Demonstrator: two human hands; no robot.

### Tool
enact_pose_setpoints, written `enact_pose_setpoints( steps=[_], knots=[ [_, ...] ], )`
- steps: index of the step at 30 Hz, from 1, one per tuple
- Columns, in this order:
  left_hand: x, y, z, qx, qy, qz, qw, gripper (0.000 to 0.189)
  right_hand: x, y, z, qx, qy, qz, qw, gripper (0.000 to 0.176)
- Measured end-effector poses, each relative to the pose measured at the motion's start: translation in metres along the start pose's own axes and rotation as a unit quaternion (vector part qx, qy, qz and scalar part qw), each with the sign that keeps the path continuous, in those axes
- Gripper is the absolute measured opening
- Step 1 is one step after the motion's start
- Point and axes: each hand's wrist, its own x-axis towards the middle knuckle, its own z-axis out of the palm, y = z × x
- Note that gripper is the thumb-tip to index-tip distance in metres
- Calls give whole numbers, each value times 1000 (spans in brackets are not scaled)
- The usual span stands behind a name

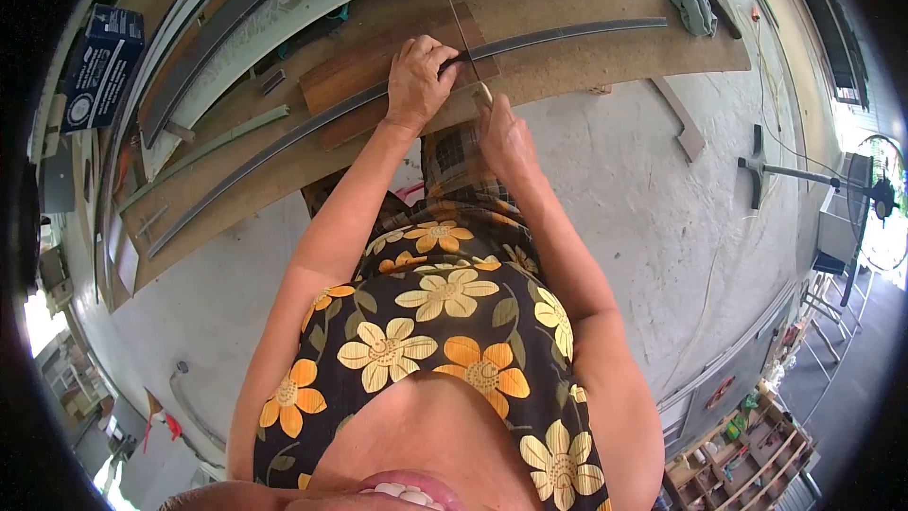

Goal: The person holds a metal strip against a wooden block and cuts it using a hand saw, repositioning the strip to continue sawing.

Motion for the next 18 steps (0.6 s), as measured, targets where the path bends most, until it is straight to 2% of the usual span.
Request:
enact_pose_setpoints(
  steps=[4,7,10,16,18],
  knots=[
    [0,2,-3,-5,0,-4,1000,18,-31,5,-6,-7,-27,40,999,24],
    [-2,2,-4,-6,-6,-8,1000,19,-19,6,-4,-2,-28,33,999,24],
    [-1,2,-2,-3,-2,-7,1000,18,8,-2,3,13,7,-15,1000,25],
    [0,2,-4,-1,-10,-10,1000,18,-34,3,-6,14,-32,59,998,24],
    [-1,2,-3,-2,-9,-10,1000,18,-32,2,-7,8,-31,38,999,25]
  ],
)
